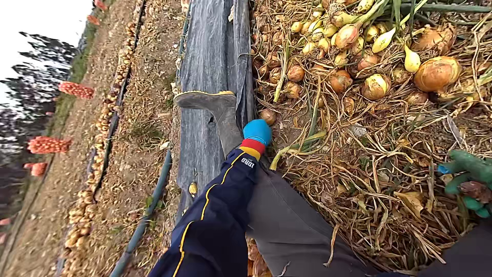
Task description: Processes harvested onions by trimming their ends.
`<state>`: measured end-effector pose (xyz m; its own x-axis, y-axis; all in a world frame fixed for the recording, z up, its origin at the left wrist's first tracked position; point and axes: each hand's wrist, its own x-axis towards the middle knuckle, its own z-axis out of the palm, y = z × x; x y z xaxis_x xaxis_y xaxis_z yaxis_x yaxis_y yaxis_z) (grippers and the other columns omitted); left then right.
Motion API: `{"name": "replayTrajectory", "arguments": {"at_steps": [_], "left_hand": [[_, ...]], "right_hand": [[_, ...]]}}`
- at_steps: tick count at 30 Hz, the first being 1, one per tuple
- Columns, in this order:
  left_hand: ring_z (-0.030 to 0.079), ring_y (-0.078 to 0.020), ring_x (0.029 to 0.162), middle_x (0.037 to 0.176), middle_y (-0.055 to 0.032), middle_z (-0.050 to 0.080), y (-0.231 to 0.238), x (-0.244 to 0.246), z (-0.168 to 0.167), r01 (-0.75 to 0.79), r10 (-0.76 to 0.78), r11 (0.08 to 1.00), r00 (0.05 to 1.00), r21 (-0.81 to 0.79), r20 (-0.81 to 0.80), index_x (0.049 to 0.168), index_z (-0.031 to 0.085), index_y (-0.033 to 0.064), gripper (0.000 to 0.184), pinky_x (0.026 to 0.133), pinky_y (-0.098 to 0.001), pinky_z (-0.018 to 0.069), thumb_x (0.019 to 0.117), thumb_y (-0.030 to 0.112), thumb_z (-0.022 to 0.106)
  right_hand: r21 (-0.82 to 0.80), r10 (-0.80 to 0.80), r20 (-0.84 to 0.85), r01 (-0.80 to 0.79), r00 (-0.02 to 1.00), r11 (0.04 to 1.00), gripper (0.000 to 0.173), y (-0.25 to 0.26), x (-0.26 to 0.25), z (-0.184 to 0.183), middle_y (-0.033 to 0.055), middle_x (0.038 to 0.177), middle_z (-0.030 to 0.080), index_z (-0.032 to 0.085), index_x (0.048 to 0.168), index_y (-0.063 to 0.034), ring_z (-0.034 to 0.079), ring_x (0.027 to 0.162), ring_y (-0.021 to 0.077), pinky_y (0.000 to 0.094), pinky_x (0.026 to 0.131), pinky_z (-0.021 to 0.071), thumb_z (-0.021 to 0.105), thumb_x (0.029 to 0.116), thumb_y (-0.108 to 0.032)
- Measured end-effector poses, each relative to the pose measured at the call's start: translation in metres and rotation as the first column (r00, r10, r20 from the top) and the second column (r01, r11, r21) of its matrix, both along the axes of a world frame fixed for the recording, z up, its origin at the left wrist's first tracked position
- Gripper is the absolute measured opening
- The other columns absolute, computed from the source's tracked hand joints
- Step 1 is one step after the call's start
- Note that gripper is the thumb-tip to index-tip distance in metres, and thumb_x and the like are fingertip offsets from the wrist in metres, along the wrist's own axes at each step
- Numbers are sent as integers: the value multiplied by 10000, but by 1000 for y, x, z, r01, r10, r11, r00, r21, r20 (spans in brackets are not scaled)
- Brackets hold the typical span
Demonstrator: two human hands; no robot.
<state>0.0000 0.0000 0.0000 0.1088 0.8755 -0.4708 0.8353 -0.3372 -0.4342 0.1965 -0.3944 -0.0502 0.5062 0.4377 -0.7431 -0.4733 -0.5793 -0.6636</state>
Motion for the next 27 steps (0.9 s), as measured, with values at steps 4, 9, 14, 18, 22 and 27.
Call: {"name": "replayTrajectory", "arguments": {"at_steps": [4, 9, 14, 18, 22, 27], "left_hand": [[681, -424, 1058, 1069, -233, 715, 81, -20, -61, -21, 8, 999, 954, 39, 301, 1051, 728, 30, 740, 898, -708, 504, 800, 725, 682], [611, -431, 1225, 1254, -251, 659, 62, 17, -38, -105, 90, 994, 946, 34, 312, 1207, 678, 22, 631, 994, -682, 452, 887, 565, 696], [692, -353, 1008, 1022, -171, 726, 74, 2, -60, -47, 60, 998, 746, -37, 663, 1003, 749, 69, 565, 882, -643, 541, 753, 573, 797], [714, -249, 1067, 1164, -131, 729, -11, -11, -43, 194, 575, 790, 96, -582, 812, 1269, 666, 29, 481, 956, -448, 593, 944, 377, 729], [688, -283, 1092, 1186, -186, 696, -122, -23, -37, 476, 712, 632, -44, -612, 701, 1279, 631, -9, 450, 991, -485, 566, 997, 341, 641], [722, -209, 962, 1043, -98, 752, -200, -30, -28, 458, 581, 711, 44, -534, 813, 1168, 733, 95, 391, 856, -427, 610, 924, 400, 755]], "right_hand": [[-25, -22, -10, 22, 1000, 999, 470, -1, 3, -15, 101, 751, 703, 665, 1208, -65, 627, 500, 195, 354, 441, 545, 485, 1077, -478], [-27, 18, 1, -18, 1000, 999, 457, 6, -1, -11, 101, 778, 712, 659, 1195, -80, 634, 513, 193, 347, 435, 534, 460, 1085, -475], [61, 0, 67, -4, 998, 998, 444, 0, -12, -5, 131, 781, 727, 695, 1180, -87, 646, 508, 243, 387, 442, 560, 523, 1063, -479], [60, -26, 135, 18, 990, 998, 479, 16, -42, -4, 108, 795, 736, 705, 1097, -114, 664, 544, 260, 399, 473, 575, 648, 965, -571], [32, 133, 199, -142, 971, 989, 657, 40, -67, 23, 54, 768, 732, 682, 1006, -161, 692, 572, 234, 414, 514, 608, 609, 851, -795], [-121, 339, 416, -318, 844, 940, 771, 38, -83, 41, 48, 694, 652, 693, 932, -200, 648, 562, 238, 504, 518, 575, 451, 810, -922]]}}
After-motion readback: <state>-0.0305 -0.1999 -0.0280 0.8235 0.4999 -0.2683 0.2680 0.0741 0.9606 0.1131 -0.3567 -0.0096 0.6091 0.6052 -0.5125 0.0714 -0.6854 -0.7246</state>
